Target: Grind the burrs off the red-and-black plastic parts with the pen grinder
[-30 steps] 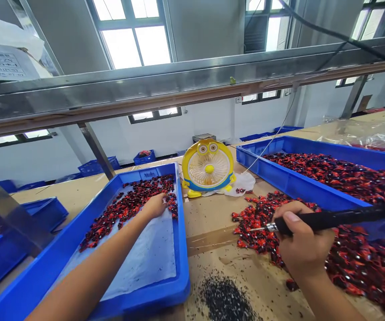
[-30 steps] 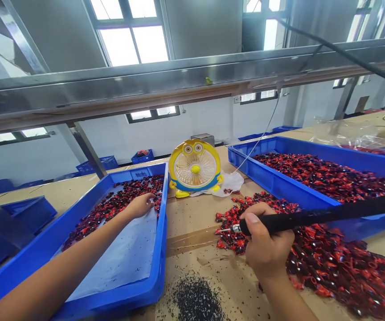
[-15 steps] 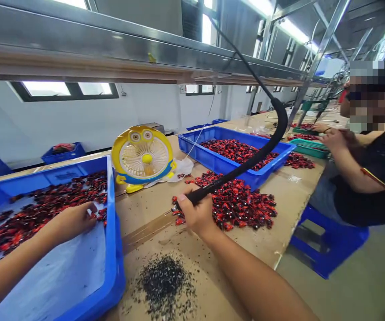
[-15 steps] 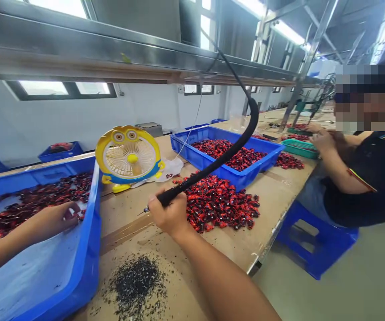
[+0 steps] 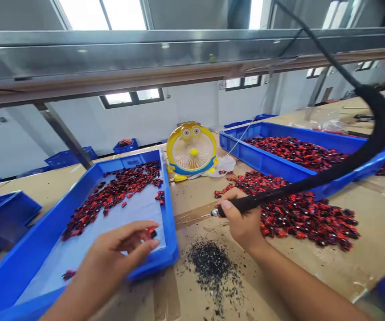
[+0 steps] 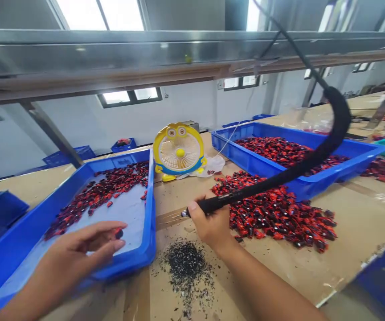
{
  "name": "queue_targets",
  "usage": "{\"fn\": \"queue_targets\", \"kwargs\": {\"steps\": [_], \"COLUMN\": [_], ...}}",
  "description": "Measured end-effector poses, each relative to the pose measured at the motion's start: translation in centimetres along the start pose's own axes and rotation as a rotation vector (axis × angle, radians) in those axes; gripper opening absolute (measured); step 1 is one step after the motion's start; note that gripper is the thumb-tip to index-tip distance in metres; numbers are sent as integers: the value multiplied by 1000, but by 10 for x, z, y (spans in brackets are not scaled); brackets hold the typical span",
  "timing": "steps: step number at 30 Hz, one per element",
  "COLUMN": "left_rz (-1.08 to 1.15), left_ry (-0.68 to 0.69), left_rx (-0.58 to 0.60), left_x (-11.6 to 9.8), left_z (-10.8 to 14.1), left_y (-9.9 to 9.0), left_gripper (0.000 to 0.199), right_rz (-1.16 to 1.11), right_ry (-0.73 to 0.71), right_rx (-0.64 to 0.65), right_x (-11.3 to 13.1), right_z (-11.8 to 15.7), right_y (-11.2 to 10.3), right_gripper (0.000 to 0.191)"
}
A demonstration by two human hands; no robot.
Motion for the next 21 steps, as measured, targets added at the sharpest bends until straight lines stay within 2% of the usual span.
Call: {"fn": "queue_targets", "kwargs": {"steps": [1, 3, 6, 9, 14, 16, 21], "left_rz": [19, 57, 122, 230, 297, 332, 494], "left_ry": [133, 287, 266, 242, 418, 437, 343], "left_rx": [-35, -81, -95, -154, -217, -212, -119], "left_x": [-7, -17, -16, -8, -3, -3, -1], "left_z": [18, 45, 68, 78, 84, 85, 91], "left_y": [8, 23, 39, 47, 54, 59, 75], "left_gripper": [24, 18, 30, 38, 33, 34, 39], "right_rz": [-20, -69, -120, -119, -120, -130, -157], "right_ry": [4, 11, 22, 39, 52, 59, 85], "right_rx": [5, 29, 82, 133, 205, 216, 223], "right_x": [4, 10, 15, 16, 19, 21, 31], "right_z": [4, 14, 29, 41, 48, 49, 53], "right_y": [2, 5, 7, 6, 4, 4, 3], "right_gripper": [35, 34, 34, 35, 27, 24, 26]}}
Point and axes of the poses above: each hand's wrist, its own z-axis away from the middle knuckle, its own y-axis out of the palm, x = y × z, the point moved 1 cm from there along -z, towards the middle knuckle, and after that the axes turned 3 degrees about z, right-handed, at the moved point
